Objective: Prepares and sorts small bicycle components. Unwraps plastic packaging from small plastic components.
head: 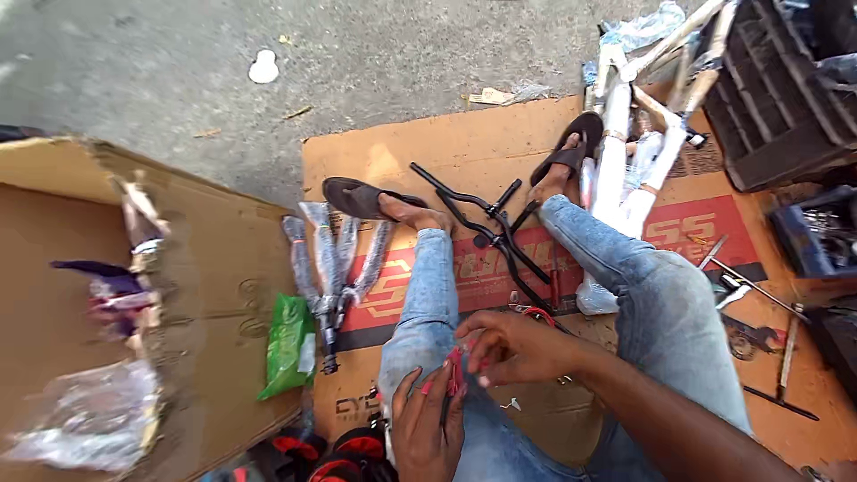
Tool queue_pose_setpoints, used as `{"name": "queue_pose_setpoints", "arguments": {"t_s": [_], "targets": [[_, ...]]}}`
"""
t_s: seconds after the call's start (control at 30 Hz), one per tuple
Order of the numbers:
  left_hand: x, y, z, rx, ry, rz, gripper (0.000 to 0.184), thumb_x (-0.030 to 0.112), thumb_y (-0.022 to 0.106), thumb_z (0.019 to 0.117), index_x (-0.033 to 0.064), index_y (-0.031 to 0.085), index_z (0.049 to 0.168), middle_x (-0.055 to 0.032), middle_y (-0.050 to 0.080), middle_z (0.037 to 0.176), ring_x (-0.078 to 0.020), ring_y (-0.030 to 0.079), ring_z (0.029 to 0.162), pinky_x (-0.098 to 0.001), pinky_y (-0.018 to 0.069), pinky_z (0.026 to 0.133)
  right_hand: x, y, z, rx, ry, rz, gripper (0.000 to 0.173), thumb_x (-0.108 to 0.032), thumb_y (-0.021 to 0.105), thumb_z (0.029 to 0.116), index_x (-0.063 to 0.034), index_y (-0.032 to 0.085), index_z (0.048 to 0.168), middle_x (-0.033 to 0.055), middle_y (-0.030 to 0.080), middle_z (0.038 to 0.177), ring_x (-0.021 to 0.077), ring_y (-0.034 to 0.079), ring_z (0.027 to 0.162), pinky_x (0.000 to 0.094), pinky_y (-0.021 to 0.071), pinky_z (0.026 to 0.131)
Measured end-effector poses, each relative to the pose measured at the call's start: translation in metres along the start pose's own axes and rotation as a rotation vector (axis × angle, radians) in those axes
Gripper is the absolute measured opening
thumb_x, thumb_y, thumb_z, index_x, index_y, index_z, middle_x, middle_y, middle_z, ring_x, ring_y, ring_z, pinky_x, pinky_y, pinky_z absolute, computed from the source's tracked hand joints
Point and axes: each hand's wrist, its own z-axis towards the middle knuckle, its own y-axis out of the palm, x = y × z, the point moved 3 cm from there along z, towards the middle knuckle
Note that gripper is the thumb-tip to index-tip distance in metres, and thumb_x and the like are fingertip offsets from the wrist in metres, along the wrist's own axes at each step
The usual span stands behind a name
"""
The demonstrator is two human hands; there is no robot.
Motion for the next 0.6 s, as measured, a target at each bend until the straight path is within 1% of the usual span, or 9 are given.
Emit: {"name": "queue_pose_setpoints", "arguments": {"t_s": [0.1,0.2,0.3,0.4,0.43,0.47,0.5,0.53,0.6], "targets": [[-0.035,-0.040,-0.001,0.099,-0.191,0.167,0.038,0.032,0.061,0.1012,0.0015,0.073,0.120,-0.0105,0.077,0.106,-0.0214,0.070,0.106,-0.0398,0.0499,0.105,0.025,-0.014,-0.021,0.157,0.059,-0.043,0.053,-0.021,0.072,0.0929,-0.0150,0.053,0.142,0.0031,0.074,0.110,0.0167,0.073,0.093,0.0361,0.0631,0.080],[-0.094,-0.105,0.008,0.063,-0.404,0.356,0.045,0.032,0.060,0.1004,-0.0003,0.067,0.130,-0.0180,0.073,0.111,-0.0303,0.072,0.098,-0.0518,0.0571,0.090,0.061,-0.042,-0.026,0.350,0.168,-0.183,0.047,-0.021,0.073,0.0923,-0.0144,0.059,0.136,0.0028,0.075,0.106,0.0183,0.074,0.087,0.0395,0.0640,0.076],[-0.161,-0.175,0.028,-0.031,-0.543,0.451,0.044,0.028,0.061,0.1019,0.0037,0.062,0.138,-0.0225,0.070,0.119,-0.0384,0.070,0.104,-0.0616,0.0533,0.092,0.076,-0.063,-0.020,0.447,0.256,-0.320,0.041,-0.018,0.072,0.0945,-0.0121,0.060,0.133,0.0034,0.074,0.106,0.0187,0.073,0.085,0.0431,0.0633,0.075],[-0.220,-0.242,0.056,-0.034,-0.695,0.578,0.046,0.027,0.064,0.1013,0.0041,0.058,0.141,-0.0290,0.066,0.124,-0.0466,0.068,0.106,-0.0670,0.0505,0.093,0.074,-0.065,-0.013,0.488,0.250,-0.280,0.037,-0.015,0.072,0.0952,-0.0113,0.062,0.131,0.0036,0.075,0.105,0.0183,0.074,0.084,0.0421,0.0641,0.075],[-0.235,-0.262,0.066,-0.026,-0.778,0.625,0.055,0.029,0.066,0.0999,0.0021,0.052,0.146,-0.0331,0.062,0.129,-0.0520,0.063,0.113,-0.0712,0.0458,0.097,0.072,-0.063,-0.012,0.500,0.251,-0.271,0.037,-0.015,0.072,0.0951,-0.0116,0.062,0.130,0.0031,0.075,0.104,0.0177,0.074,0.084,0.0415,0.0641,0.075],[-0.246,-0.276,0.073,-0.017,-0.886,0.659,0.072,0.032,0.070,0.0969,-0.0001,0.038,0.153,-0.0380,0.055,0.135,-0.0574,0.056,0.122,-0.0750,0.0392,0.102,0.070,-0.061,-0.013,0.510,0.259,-0.266,0.036,-0.015,0.073,0.0951,-0.0113,0.062,0.129,0.0030,0.075,0.104,0.0176,0.073,0.084,0.0412,0.0638,0.075],[-0.257,-0.284,0.078,-0.031,-1.019,0.685,0.091,0.036,0.072,0.0947,-0.0004,0.020,0.160,-0.0403,0.048,0.142,-0.0578,0.049,0.130,-0.0738,0.0347,0.108,0.069,-0.059,-0.014,0.520,0.273,-0.268,0.036,-0.014,0.073,0.0952,-0.0105,0.062,0.130,0.0037,0.075,0.105,0.0178,0.073,0.086,0.0413,0.0639,0.076],[-0.266,-0.285,0.081,-0.059,-1.148,0.706,0.103,0.043,0.071,0.0939,-0.0009,0.008,0.162,-0.0403,0.045,0.145,-0.0553,0.047,0.134,-0.0701,0.0345,0.110,0.068,-0.058,-0.017,0.529,0.284,-0.280,0.036,-0.013,0.072,0.0955,-0.0102,0.061,0.130,0.0042,0.074,0.106,0.0179,0.073,0.086,0.0414,0.0638,0.077],[-0.271,-0.262,0.082,-0.119,-1.260,0.671,0.106,0.051,0.067,0.0943,-0.0035,0.005,0.161,-0.0381,0.046,0.146,-0.0508,0.051,0.131,-0.0661,0.0392,0.109,0.069,-0.061,-0.021,0.546,0.319,-0.329,0.037,-0.013,0.072,0.0956,-0.0128,0.061,0.131,0.0023,0.074,0.107,0.0170,0.073,0.086,0.0413,0.0638,0.077]]}}
